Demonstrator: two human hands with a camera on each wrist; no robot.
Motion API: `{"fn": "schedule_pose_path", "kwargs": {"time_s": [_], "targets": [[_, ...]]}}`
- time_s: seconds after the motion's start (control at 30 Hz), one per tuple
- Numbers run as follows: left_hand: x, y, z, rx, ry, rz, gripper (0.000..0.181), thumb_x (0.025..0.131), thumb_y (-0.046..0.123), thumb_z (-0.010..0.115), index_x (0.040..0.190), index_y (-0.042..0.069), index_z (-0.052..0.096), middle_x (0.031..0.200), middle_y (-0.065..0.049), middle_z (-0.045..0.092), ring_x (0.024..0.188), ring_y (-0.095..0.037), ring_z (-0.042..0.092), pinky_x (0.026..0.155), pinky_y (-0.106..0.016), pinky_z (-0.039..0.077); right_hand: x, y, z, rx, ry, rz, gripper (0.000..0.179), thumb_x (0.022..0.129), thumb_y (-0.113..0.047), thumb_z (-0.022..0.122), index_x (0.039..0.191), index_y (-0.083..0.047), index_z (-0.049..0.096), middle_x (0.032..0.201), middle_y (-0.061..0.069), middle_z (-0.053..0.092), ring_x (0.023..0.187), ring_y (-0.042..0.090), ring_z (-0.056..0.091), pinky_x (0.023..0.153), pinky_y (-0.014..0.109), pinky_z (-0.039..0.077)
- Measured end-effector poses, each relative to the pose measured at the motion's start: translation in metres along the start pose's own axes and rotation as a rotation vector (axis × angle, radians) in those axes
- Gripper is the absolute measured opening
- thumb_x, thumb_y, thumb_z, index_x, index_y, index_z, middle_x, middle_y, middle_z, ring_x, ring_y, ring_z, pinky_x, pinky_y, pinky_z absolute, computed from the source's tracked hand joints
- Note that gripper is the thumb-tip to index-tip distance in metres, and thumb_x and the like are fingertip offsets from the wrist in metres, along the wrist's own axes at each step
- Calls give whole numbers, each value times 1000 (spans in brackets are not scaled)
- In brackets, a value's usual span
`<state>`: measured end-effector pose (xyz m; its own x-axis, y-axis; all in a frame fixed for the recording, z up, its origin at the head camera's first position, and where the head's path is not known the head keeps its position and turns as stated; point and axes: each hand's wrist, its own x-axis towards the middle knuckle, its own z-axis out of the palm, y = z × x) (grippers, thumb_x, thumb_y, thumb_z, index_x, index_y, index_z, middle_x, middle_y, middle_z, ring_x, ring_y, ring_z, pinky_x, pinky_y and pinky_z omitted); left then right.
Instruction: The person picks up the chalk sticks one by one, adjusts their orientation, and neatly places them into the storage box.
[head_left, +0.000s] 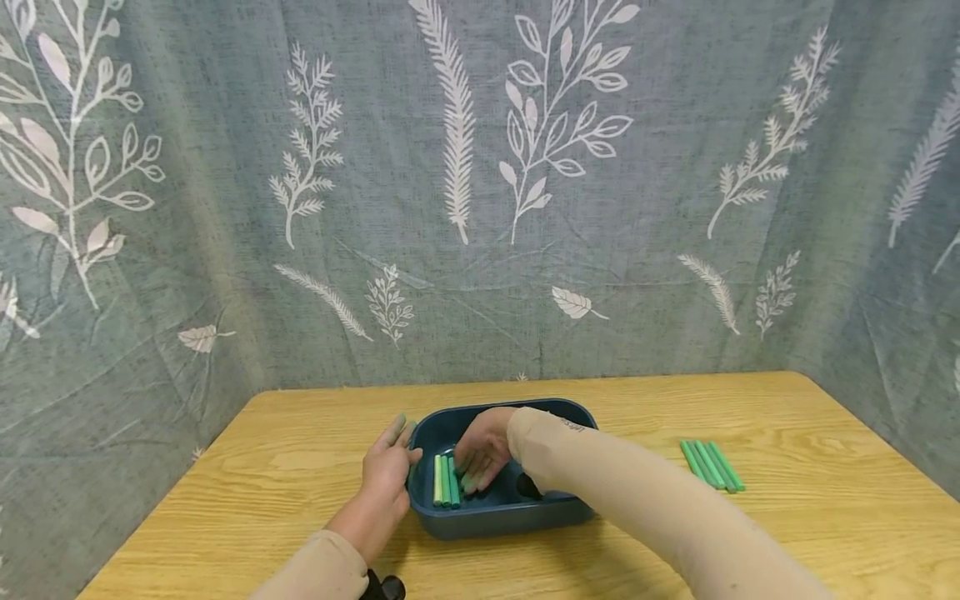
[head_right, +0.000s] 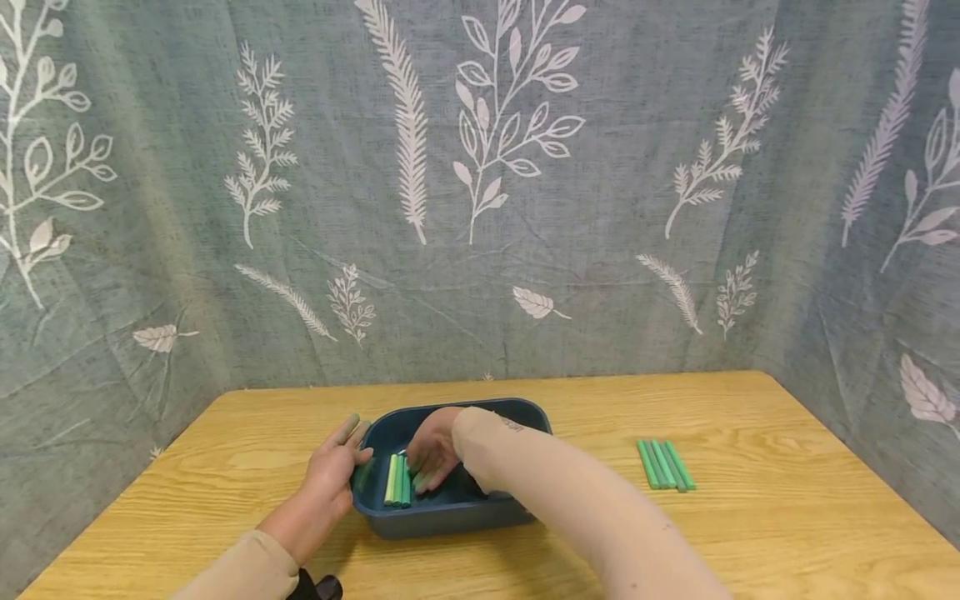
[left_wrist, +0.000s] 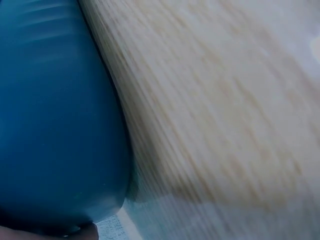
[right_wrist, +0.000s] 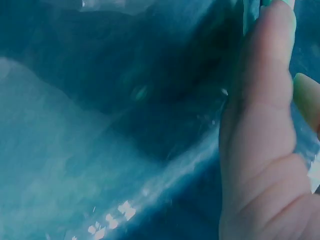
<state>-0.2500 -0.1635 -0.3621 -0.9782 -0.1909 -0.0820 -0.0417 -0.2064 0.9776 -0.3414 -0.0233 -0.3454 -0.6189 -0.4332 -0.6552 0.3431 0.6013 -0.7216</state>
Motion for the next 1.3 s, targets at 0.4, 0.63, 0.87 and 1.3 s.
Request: {"fn": "schedule_pose_path", "kwargs": {"time_s": [0.4,0.63,0.87,1.3], "targets": [[1,-4,2,27,4,2,73,89,-21,32,154,-2,7,157,-28,12,144,-46,3,108,-48,22,-33,3,-47,36,48,-108,40,96,-6,54,131,13,52,106,24,65,108,36,63,92,39,53],[2,-7,0,29,2,-6,73,89,-21,32,154,-2,5,157,-27,10,144,-45,2,103,-46,23,-74,11,-79,58,78,-167,41,96,-9,54,131,13,50,104,20,66,91,28,67,86,36,56],[4,-5,1,36,-16,0,71,90,-20,31,154,-2,4,157,-27,8,144,-45,0,104,-46,22,-104,40,-104,89,107,-197,44,98,-9,51,135,14,45,87,13,66,72,18,67,75,31,58],[4,-6,2,42,-30,10,71,92,-19,31,154,-1,3,157,-27,6,144,-45,-1,109,-48,18,-138,94,-131,93,183,-266,31,95,-10,52,118,12,53,78,7,66,67,13,66,70,28,58]]}}
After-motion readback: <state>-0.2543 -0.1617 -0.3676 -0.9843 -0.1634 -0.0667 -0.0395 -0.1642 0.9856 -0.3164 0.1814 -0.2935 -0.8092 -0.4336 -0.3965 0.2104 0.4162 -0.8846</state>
